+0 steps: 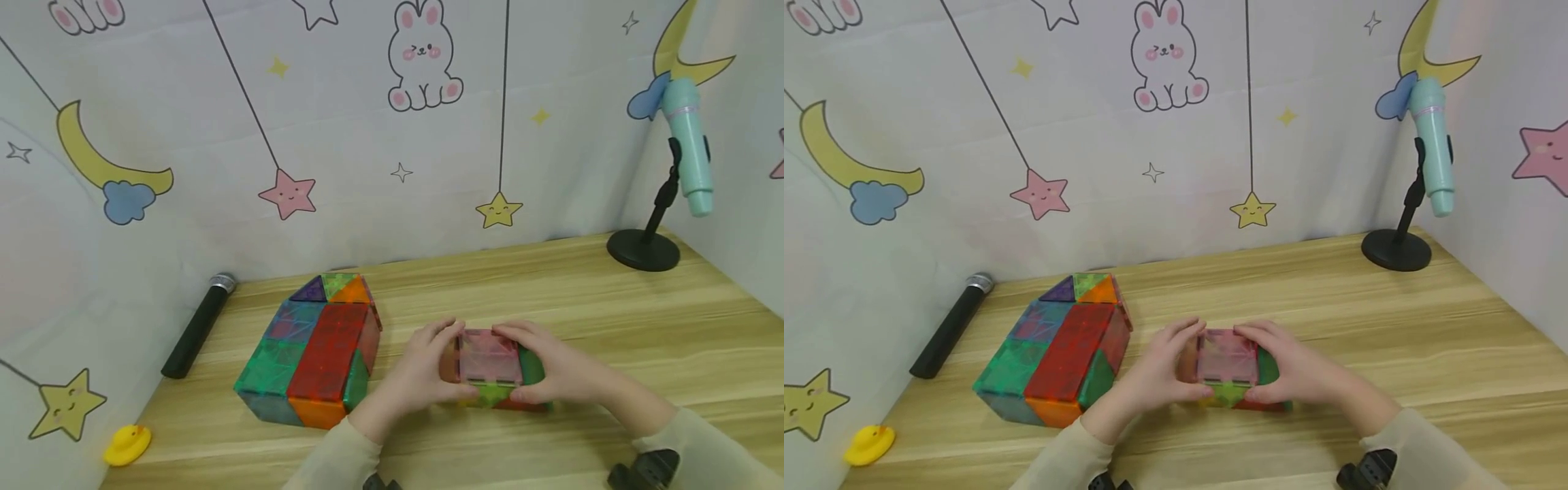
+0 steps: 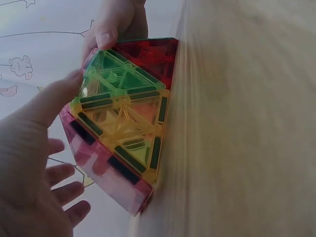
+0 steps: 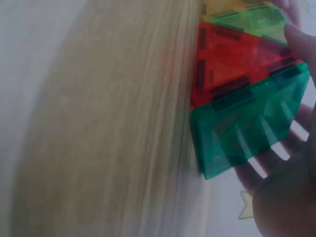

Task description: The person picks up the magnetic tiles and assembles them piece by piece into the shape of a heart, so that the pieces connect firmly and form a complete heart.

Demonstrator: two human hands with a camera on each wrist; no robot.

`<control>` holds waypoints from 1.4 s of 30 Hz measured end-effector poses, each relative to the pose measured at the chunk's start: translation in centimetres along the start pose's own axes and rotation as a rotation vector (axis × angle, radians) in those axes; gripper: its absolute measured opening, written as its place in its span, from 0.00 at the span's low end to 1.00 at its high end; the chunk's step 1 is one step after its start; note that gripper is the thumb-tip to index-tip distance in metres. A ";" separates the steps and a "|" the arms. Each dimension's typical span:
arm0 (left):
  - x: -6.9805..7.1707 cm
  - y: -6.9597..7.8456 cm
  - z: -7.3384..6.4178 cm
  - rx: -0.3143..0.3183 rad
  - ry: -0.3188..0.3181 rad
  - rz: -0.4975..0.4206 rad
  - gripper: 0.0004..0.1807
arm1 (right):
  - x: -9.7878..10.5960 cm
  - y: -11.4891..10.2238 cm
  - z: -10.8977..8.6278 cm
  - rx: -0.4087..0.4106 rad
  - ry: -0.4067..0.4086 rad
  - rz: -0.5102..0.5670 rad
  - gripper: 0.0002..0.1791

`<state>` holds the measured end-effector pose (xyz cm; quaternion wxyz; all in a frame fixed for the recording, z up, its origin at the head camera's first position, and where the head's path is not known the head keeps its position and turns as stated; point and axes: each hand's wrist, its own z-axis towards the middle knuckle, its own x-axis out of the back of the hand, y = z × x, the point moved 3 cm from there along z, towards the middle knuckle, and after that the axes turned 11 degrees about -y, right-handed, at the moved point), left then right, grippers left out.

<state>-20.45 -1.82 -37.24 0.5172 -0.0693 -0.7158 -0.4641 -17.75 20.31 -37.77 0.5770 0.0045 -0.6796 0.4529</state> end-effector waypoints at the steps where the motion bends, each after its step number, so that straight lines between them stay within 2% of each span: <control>1: -0.1 0.0 0.0 -0.019 -0.017 0.020 0.48 | 0.0 0.0 -0.1 0.005 -0.005 -0.006 0.46; 4: -0.4 -0.2 0.1 -0.061 -0.061 0.049 0.49 | -0.1 -0.1 -0.3 0.015 0.000 -0.025 0.44; 6: -0.4 -0.3 0.1 -0.081 -0.062 0.051 0.49 | -0.1 -0.1 -0.4 0.024 0.007 -0.043 0.44; 15: -0.4 -0.5 0.0 -0.085 -0.101 -0.010 0.49 | -0.3 -0.3 -0.7 0.052 0.023 -0.106 0.42; 25: -0.2 -0.6 -0.1 -0.119 -0.084 0.009 0.49 | -0.2 -1.2 -0.6 0.110 0.051 -0.176 0.41; 33: 0.0 -0.5 -0.2 -0.140 -0.076 -0.053 0.49 | 0.0 -1.6 -0.8 0.170 0.058 -0.196 0.38; 37: 0.0 -0.5 -0.2 -0.130 -0.079 -0.094 0.46 | 0.2 -1.4 -0.6 0.162 0.057 -0.143 0.34; 42: 0.1 -0.3 -0.3 -0.105 -0.051 -0.149 0.43 | 0.7 -0.7 -0.2 0.101 0.025 0.023 0.30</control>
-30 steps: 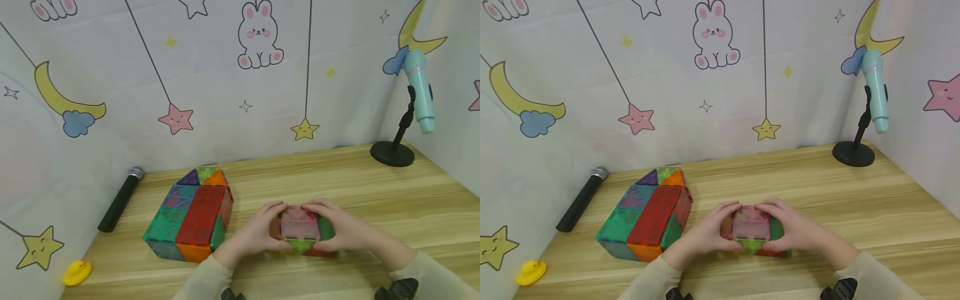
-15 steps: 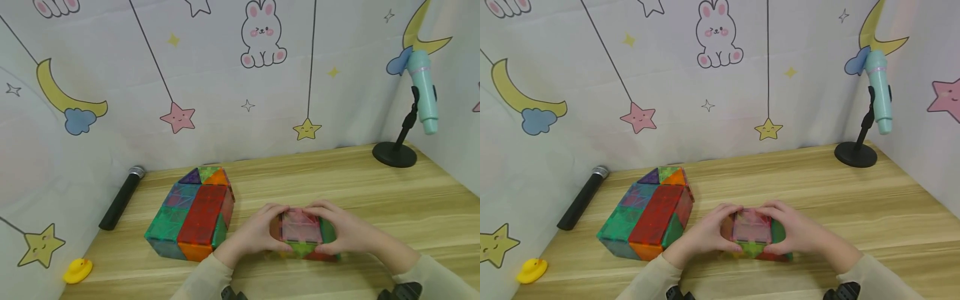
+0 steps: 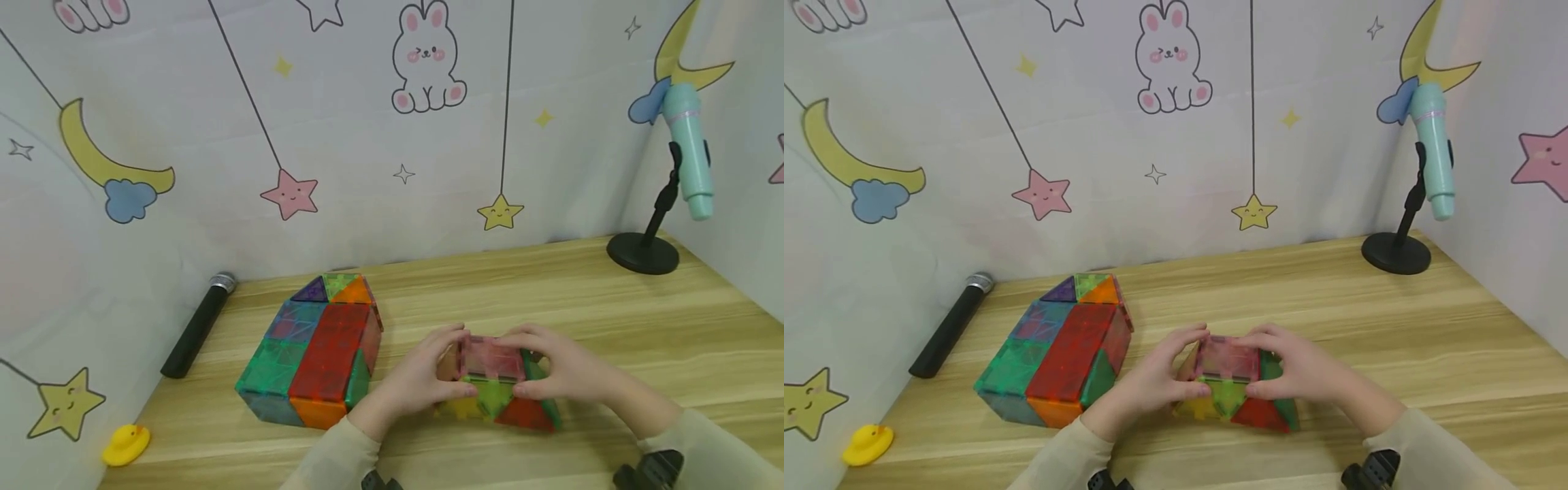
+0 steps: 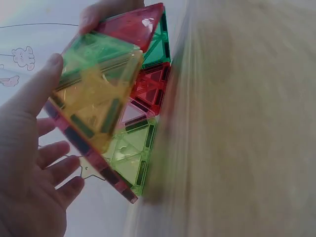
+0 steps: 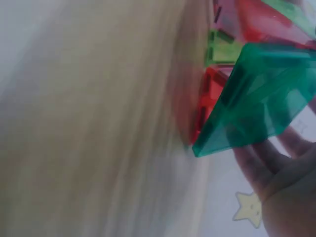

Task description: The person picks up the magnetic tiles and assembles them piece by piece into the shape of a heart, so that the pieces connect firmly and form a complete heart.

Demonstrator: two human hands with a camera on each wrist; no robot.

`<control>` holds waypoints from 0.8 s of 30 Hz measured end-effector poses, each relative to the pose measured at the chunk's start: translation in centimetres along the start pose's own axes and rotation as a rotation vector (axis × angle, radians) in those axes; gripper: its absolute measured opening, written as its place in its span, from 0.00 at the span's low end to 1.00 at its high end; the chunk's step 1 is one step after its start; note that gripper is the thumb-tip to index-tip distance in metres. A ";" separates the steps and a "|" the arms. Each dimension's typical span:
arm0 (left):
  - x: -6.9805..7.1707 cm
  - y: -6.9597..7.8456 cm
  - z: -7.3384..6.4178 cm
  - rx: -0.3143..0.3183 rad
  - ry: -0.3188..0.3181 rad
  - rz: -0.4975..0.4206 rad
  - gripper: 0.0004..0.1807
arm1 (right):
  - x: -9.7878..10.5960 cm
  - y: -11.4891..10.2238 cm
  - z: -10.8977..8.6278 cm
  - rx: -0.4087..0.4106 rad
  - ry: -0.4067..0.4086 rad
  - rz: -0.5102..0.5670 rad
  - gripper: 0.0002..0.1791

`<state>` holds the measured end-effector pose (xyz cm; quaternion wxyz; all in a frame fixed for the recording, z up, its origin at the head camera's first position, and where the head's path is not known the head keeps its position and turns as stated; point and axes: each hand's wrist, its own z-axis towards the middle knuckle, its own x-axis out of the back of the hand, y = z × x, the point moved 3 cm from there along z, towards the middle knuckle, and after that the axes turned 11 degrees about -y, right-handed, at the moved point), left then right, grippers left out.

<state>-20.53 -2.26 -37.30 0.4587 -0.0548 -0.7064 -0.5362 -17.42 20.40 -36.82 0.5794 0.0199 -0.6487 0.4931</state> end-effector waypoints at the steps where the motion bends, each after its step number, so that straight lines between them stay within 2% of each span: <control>1: 0.0 0.1 0.0 -0.014 0.019 0.008 0.43 | 0.1 0.1 0.1 -0.013 -0.006 0.029 0.29; 4: 0.1 0.5 -0.1 -0.081 0.066 0.085 0.45 | 0.4 0.5 0.4 -0.082 -0.033 0.155 0.27; 8: -0.1 1.0 -0.2 -0.205 0.122 0.335 0.51 | 0.5 1.2 0.4 -0.225 -0.070 0.306 0.26; 11: -0.4 1.3 -0.4 -0.279 0.163 0.511 0.53 | 0.3 1.6 0.4 -0.286 -0.068 0.349 0.26; 13: -0.5 1.3 -0.4 -0.307 0.191 0.562 0.52 | 0.2 1.7 0.3 -0.293 -0.061 0.358 0.26; 15: -0.5 1.3 -0.4 -0.329 0.222 0.575 0.50 | 0.0 1.6 0.3 -0.284 -0.051 0.366 0.26; 18: -0.4 1.1 -0.4 -0.354 0.250 0.529 0.47 | -0.5 1.3 0.3 -0.248 -0.037 0.340 0.26; 24: -0.2 0.9 -0.4 -0.400 0.257 0.457 0.46 | -1.0 0.8 0.1 -0.170 0.010 0.265 0.30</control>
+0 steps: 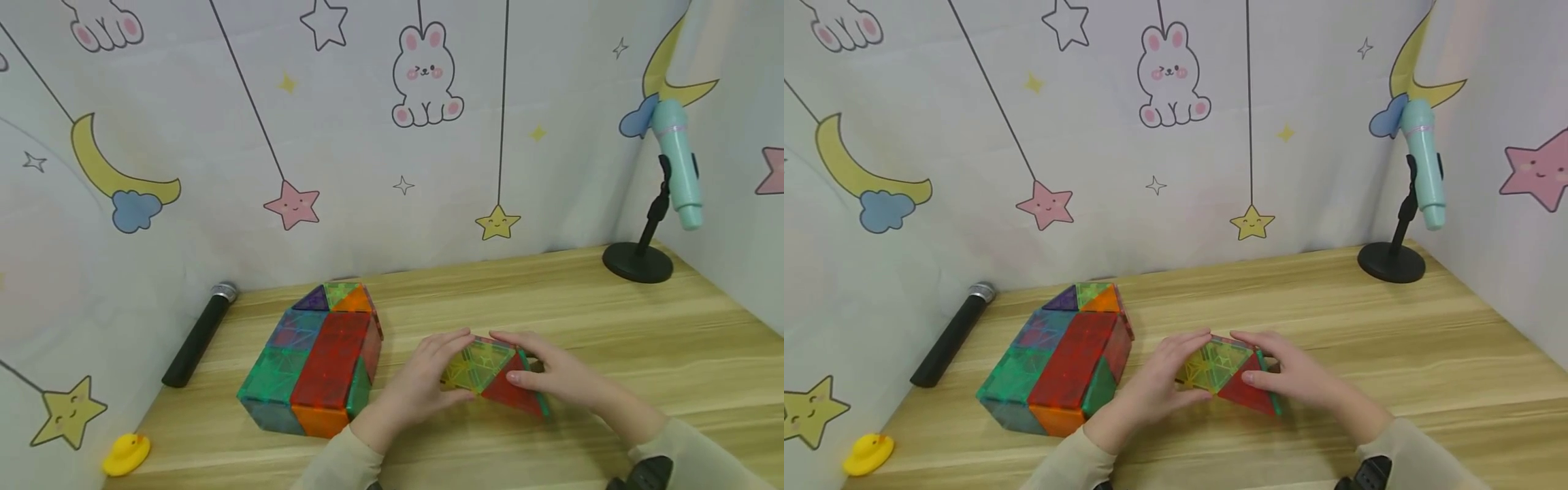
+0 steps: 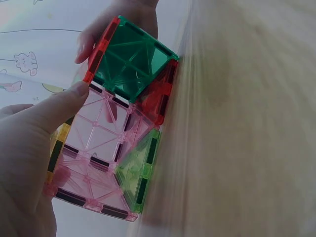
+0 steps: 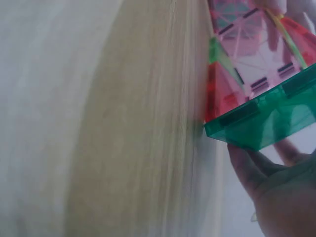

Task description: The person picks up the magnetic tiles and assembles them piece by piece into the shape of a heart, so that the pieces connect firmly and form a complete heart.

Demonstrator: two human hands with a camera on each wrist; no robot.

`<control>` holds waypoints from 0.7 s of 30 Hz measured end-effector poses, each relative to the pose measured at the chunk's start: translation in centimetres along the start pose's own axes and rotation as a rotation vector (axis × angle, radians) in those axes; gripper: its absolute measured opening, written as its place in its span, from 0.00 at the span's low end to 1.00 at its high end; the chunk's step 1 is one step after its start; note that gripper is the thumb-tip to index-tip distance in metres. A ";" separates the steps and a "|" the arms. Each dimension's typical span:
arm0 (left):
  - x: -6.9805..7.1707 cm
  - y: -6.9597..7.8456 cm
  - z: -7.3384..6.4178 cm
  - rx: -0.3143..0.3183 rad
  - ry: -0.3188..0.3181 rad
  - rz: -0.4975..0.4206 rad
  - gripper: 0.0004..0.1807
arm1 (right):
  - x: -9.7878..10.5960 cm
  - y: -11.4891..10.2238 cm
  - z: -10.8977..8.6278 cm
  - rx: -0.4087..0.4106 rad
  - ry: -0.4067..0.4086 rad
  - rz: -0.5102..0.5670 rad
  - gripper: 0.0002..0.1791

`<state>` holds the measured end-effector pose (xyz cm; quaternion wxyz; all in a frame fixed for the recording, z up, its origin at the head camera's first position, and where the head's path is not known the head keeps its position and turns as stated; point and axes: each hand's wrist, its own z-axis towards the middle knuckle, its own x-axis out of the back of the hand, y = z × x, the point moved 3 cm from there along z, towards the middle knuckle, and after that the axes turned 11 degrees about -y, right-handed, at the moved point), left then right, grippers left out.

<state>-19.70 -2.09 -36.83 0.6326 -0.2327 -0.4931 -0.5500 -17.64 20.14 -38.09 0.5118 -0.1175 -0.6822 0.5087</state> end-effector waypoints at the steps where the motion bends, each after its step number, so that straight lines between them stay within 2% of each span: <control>1: 0.0 0.0 0.0 -0.002 0.003 0.000 0.45 | -0.1 0.0 0.0 0.010 0.005 -0.002 0.31; 7: -0.1 0.0 0.1 -0.007 -0.013 0.022 0.46 | -0.2 0.1 -0.1 0.039 0.017 -0.017 0.31; 11: -0.2 0.0 0.1 -0.010 -0.012 0.025 0.45 | -0.1 0.2 -0.1 0.031 0.020 -0.009 0.30; 21: -0.4 -0.1 0.5 0.016 0.054 0.047 0.39 | 0.0 0.9 0.2 -0.089 0.029 0.045 0.26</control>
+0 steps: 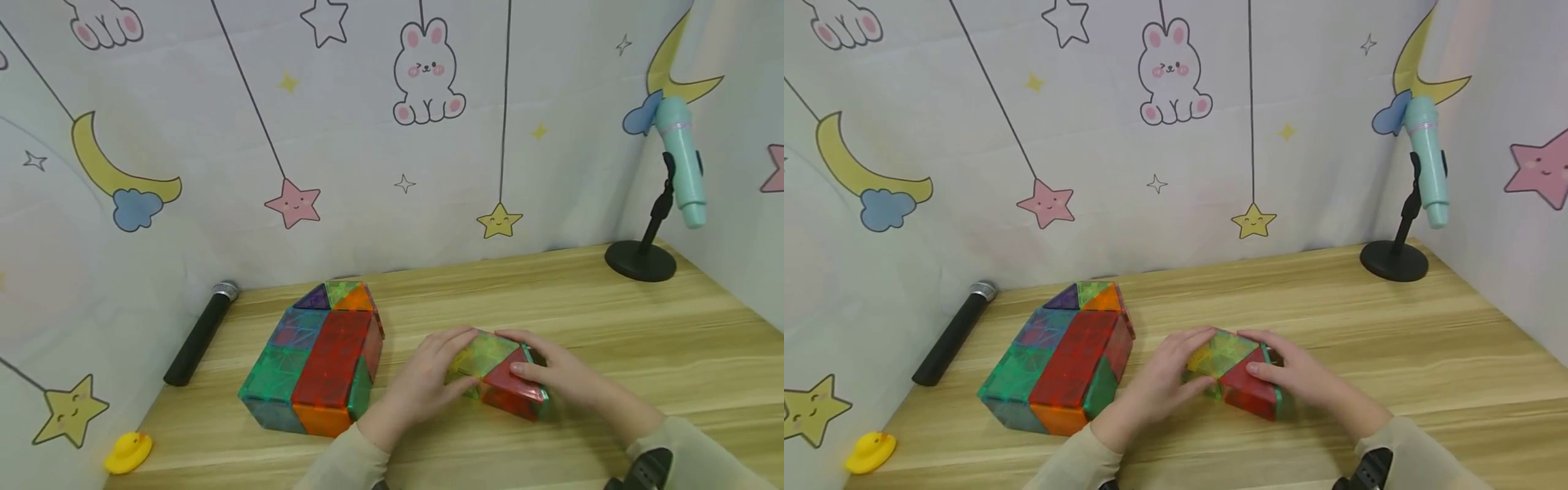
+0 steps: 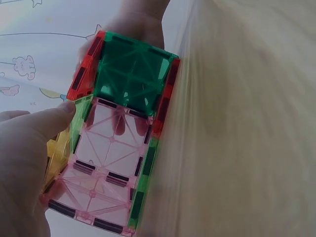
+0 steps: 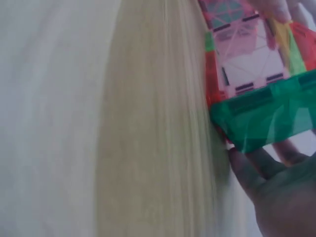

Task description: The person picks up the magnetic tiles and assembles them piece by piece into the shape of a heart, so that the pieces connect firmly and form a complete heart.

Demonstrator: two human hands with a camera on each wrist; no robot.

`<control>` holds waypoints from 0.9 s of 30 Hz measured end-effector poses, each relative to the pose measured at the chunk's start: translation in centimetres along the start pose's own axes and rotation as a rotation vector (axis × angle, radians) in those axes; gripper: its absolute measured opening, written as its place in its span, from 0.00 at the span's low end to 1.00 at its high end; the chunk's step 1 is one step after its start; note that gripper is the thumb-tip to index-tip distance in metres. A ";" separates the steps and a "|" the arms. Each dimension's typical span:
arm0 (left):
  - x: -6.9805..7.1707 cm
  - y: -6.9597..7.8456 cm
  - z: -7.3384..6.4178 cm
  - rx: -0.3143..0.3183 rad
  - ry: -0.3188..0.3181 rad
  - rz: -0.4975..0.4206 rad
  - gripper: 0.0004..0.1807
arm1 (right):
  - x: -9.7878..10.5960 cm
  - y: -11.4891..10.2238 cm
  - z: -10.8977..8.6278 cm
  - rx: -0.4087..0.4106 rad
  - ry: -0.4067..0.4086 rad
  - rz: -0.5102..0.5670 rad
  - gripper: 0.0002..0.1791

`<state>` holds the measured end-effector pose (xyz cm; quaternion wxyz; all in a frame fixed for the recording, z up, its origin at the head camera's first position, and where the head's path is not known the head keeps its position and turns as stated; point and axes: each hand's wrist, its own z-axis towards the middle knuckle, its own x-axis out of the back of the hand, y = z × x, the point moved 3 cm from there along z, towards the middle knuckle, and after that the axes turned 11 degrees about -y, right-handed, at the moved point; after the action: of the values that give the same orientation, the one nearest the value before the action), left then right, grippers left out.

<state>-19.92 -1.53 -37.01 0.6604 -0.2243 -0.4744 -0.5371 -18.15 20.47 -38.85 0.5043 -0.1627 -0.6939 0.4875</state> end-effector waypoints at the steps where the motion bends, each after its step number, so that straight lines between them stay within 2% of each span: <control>1: 0.0 0.1 0.1 -0.001 0.006 0.000 0.38 | 0.0 0.0 0.0 -0.004 0.001 0.008 0.26; 7: -0.1 0.1 0.3 0.008 0.029 -0.016 0.37 | 0.0 0.1 0.2 0.021 0.007 0.047 0.25; 13: 0.1 0.2 0.5 0.042 0.081 0.022 0.37 | -0.1 -0.1 0.1 0.020 0.015 0.048 0.25; 17: 0.4 -0.1 0.4 0.132 0.104 0.021 0.36 | -0.2 -0.2 0.0 0.009 0.008 0.032 0.26; 20: 0.6 -0.4 0.2 0.198 0.095 0.008 0.36 | -0.4 -0.1 0.0 0.000 -0.015 0.047 0.28; 25: 0.7 -0.7 -0.1 0.326 0.028 -0.029 0.36 | -0.6 0.0 0.1 -0.006 -0.055 0.073 0.31; 27: 0.9 -0.6 -0.3 0.384 -0.006 -0.082 0.36 | -0.6 0.1 0.2 -0.006 -0.063 0.070 0.32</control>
<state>-20.44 -2.37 -36.51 0.6672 -0.0760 -0.5788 -0.4627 -18.06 19.97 -39.23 0.4642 -0.1729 -0.7049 0.5078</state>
